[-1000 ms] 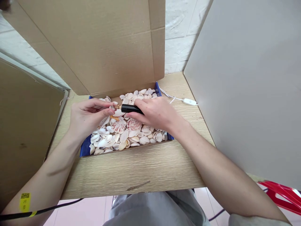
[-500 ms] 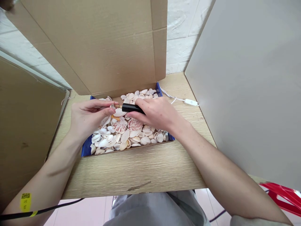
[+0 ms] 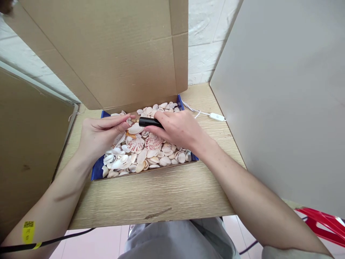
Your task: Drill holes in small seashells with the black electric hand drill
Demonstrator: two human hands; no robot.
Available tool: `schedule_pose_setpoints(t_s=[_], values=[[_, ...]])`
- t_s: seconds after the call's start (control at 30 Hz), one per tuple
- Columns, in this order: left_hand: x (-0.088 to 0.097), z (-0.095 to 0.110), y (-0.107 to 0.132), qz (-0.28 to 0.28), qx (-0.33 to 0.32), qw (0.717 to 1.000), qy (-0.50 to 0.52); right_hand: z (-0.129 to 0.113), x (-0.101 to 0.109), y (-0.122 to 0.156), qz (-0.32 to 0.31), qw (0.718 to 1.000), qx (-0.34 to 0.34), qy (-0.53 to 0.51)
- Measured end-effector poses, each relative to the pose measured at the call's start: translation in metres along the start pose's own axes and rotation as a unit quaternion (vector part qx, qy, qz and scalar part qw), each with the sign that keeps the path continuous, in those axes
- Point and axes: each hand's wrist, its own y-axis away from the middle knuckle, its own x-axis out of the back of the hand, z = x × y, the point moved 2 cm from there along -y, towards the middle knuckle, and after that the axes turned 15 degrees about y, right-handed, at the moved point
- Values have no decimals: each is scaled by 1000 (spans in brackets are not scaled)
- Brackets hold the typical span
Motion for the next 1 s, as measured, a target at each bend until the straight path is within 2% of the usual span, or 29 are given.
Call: schedule_pose_setpoints(t_s=[0.17,0.43,0.6,0.8,1.0], values=[[0,-2,1,7,59,998,13,-1,1,-1,1,1000,14,-7],[0,-3,-1,-31,34,999,10,0,0,0,14,1000,10,-8],[-1,-4,-1,-26,60,998,23,-1,-1,0,8,1000,7,3],[-3,0,-2,11,77,996,31,0,0,0,9,1000,7,0],[3,-3,-6,71,55,995,38,0,-1,0,1,1000,-13,17]])
